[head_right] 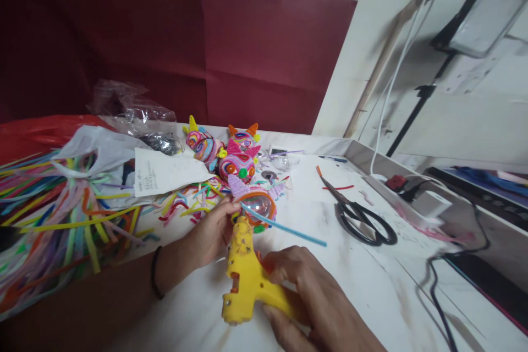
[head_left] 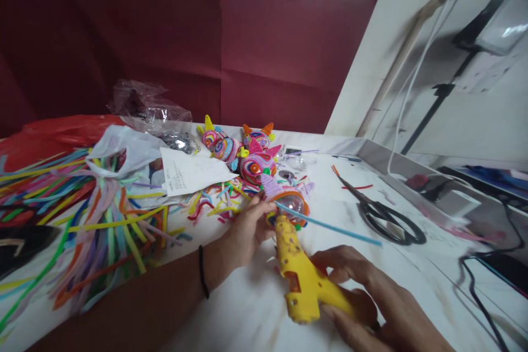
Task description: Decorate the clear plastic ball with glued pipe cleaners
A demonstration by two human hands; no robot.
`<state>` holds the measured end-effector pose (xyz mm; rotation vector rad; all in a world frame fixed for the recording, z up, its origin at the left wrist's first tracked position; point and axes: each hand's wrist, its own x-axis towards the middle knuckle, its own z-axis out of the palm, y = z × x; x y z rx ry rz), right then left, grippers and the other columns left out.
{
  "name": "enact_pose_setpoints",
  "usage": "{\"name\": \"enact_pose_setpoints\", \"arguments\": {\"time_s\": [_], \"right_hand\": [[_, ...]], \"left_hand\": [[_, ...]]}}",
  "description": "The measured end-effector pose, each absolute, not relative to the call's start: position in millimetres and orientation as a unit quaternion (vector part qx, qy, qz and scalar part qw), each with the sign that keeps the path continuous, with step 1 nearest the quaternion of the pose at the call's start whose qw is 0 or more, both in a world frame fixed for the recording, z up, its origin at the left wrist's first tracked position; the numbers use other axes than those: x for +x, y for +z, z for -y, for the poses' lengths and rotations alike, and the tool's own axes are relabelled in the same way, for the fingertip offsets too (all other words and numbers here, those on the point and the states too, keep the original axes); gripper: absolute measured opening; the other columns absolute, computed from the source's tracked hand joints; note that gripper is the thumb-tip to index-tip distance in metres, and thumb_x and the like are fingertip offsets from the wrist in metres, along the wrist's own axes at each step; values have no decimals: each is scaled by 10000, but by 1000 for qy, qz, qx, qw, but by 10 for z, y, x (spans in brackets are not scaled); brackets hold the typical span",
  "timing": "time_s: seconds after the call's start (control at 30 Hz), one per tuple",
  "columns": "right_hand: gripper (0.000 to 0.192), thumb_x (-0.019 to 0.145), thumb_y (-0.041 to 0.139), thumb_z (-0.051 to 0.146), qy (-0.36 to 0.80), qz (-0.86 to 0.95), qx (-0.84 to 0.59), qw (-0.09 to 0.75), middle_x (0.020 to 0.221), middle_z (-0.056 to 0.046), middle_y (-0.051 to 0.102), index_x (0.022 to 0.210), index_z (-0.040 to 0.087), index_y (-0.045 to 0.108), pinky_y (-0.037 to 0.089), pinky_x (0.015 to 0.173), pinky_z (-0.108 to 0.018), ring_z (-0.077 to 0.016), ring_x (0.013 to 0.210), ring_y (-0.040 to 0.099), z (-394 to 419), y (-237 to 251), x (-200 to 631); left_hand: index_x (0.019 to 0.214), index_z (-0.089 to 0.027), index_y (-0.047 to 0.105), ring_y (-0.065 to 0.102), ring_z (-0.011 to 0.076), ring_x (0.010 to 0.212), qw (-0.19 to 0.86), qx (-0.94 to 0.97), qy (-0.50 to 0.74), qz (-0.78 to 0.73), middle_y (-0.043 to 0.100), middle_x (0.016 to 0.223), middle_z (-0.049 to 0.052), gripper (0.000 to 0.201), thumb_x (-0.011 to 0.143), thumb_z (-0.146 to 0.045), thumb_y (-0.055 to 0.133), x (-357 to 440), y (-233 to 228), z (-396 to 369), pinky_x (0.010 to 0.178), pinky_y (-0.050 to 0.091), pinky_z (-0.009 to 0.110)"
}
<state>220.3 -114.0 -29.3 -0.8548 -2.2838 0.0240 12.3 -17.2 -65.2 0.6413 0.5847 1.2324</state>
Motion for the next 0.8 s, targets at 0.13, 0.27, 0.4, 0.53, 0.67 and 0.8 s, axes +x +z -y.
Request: {"name": "enact_pose_setpoints", "arguments": {"time_s": [0.13,0.27,0.4,0.53,0.67,0.8], "right_hand": [[184,1011,453,374,17,876,-333,348,1057,-40,729,1171,292,490,585,788,-136,-138,928,743,1135,-267,2178],[174,1015,441,384,27,876,-334,347,1056,-39,729,1161,298,481,586,781,-137,-134,922,744,1131,-275,2183],[162,1000,484,388,48,869,-347,349,1073,-35,724,1137,301,484,584,792,-139,-135,937,740,1152,-298,2198],[156,984,521,364,67,863,-355,354,1088,-24,722,1125,306,489,582,810,-146,-135,957,737,1175,-323,2216],[168,959,564,315,89,857,-358,359,1104,-23,722,1114,307,501,595,801,-163,-149,969,738,1170,-347,2236],[190,937,586,281,106,859,-343,365,1082,-27,724,1099,303,490,610,760,-171,-162,951,742,1183,-351,2240]], "left_hand": [[945,-228,617,599,112,567,730,293,555,-271,622,673,-68,288,685,-195,737,128,-649,173,554,518,224],[950,-233,621,599,108,559,723,292,557,-287,649,710,-63,295,682,-196,738,131,-653,171,531,503,216],[930,-237,607,584,96,545,722,283,562,-288,643,712,-69,267,697,-185,728,133,-659,171,502,490,201],[879,-232,568,578,96,532,724,271,564,-290,626,688,-70,236,702,-165,710,138,-638,180,487,486,198],[854,-225,545,562,92,504,726,268,565,-288,610,672,-69,236,696,-145,700,144,-602,191,467,474,192],[830,-223,525,558,90,496,724,264,567,-290,596,662,-70,248,686,-138,707,145,-586,198,472,484,192]]}}
